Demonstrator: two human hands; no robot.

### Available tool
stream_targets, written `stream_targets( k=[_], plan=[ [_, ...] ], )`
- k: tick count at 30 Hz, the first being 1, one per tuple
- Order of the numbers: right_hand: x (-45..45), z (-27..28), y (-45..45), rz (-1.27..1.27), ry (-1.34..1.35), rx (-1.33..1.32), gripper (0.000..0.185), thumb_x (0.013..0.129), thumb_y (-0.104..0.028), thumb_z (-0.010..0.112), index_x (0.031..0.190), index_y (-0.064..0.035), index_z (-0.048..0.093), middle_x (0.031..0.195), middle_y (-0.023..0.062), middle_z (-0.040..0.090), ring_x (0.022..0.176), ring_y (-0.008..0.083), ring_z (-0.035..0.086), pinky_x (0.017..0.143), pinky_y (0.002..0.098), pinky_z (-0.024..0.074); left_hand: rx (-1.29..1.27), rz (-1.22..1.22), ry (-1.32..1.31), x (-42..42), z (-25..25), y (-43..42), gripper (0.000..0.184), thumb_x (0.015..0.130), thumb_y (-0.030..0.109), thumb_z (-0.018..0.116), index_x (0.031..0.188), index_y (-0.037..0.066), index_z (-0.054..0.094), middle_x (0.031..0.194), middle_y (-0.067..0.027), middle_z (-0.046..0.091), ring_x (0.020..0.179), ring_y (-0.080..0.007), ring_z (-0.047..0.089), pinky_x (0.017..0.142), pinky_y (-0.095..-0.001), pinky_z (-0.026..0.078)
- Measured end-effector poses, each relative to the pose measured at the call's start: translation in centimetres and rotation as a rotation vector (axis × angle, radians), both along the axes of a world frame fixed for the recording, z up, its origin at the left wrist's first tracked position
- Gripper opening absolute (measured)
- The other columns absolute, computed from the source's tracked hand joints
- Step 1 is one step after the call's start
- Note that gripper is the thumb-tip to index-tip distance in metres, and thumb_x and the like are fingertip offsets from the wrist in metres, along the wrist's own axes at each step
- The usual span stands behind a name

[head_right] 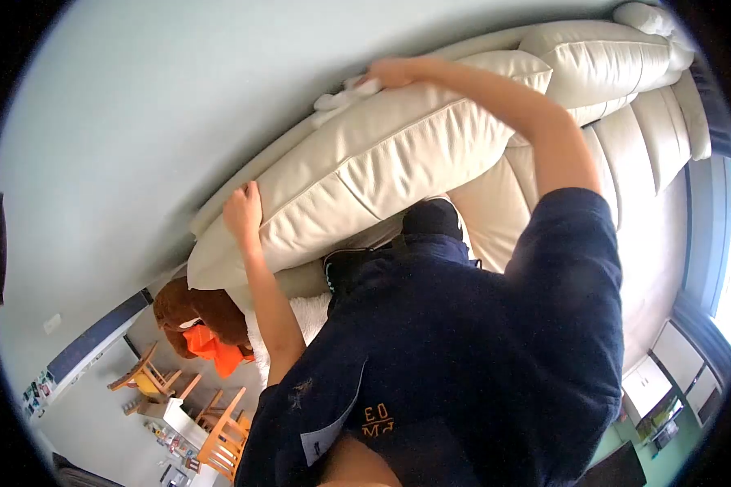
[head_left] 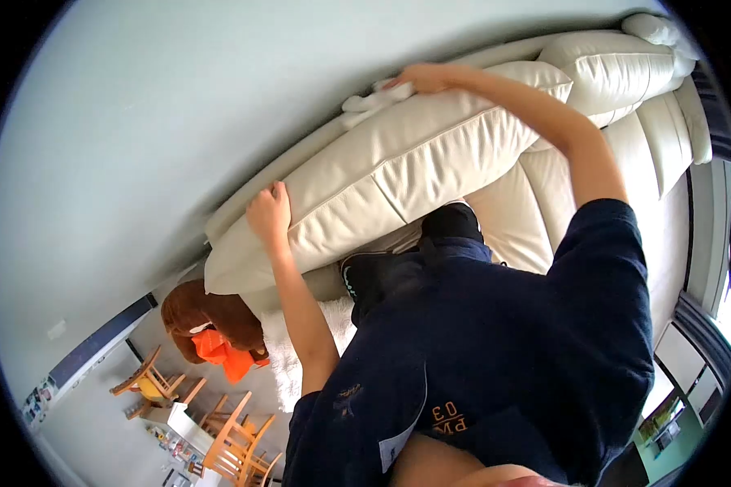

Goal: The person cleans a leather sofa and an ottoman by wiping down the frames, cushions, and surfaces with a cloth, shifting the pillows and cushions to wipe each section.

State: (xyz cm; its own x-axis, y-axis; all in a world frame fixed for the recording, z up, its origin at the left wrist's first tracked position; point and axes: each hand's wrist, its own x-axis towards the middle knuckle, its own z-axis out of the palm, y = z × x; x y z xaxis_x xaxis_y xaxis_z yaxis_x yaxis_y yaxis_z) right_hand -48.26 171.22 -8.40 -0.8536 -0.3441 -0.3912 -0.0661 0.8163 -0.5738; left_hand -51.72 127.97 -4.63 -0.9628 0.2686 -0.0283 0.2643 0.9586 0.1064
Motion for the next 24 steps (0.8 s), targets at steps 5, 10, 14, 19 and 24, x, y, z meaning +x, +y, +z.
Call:
stream_targets(
  k=[5,10,14,19,24],
  plan=[
    [7.6,-0.1,14.4,-0.313,0.055,0.316,0.066,0.081,-0.002,0.052,0.141,-0.0295,0.051,0.122,0.0243,0.061,0.110,0.0422,0.057,0.096,0.0476,0.0436,0.077,0.033,-0.005,0.0,-1.0,0.2,0.046,0.093,0.037,0.044,0.086,0.003,0.073,0.078,-0.0199,0.068,0.076,-0.0398,0.064,0.082,-0.0461,0.048],
    [11.6,-1.8,24.9,-0.721,-0.196,0.781,0.031,0.091,-0.010,0.056,0.120,-0.0043,0.063,0.124,0.0144,0.064,0.108,0.0356,0.064,0.086,0.0504,0.0540,0.052,-0.026,0.001,-0.4,0.2,0.7,0.044,0.093,0.035,0.046,0.083,0.001,0.073,0.077,-0.0201,0.068,0.071,-0.0389,0.064,0.074,-0.0468,0.049],
    [13.6,2.0,15.7,-0.915,0.237,0.671,0.041,0.088,-0.008,0.050,0.128,-0.0111,0.060,0.156,0.0135,0.030,0.126,0.0331,0.052,0.100,0.0506,0.0466,0.126,-0.009,0.135,-0.2,-0.3,-0.2,0.046,0.093,0.031,0.048,0.069,-0.001,0.069,0.063,-0.0193,0.064,0.061,-0.0362,0.063,0.078,-0.0445,0.049],
    [14.9,3.3,-1.8,-1.189,0.891,0.579,0.056,0.077,0.005,0.047,0.127,-0.0104,0.063,0.152,0.0117,0.037,0.138,0.0317,0.036,0.114,0.0441,0.0274,0.239,-0.145,0.087,1.0,0.5,1.6,0.035,0.093,0.029,0.050,0.090,0.001,0.071,0.084,-0.0177,0.069,0.085,-0.0337,0.064,0.088,-0.0438,0.046],
    [11.2,2.0,-7.6,-1.506,0.867,0.591,0.049,0.078,-0.004,0.056,0.123,-0.0208,0.067,0.154,0.0022,0.036,0.139,0.0283,0.034,0.117,0.0448,0.0195,0.460,-0.596,0.085,4.8,2.3,7.4,0.036,0.091,0.027,0.056,0.117,0.003,0.061,0.116,-0.0156,0.064,0.108,-0.0334,0.058,0.096,-0.0454,0.042]
  ],
)
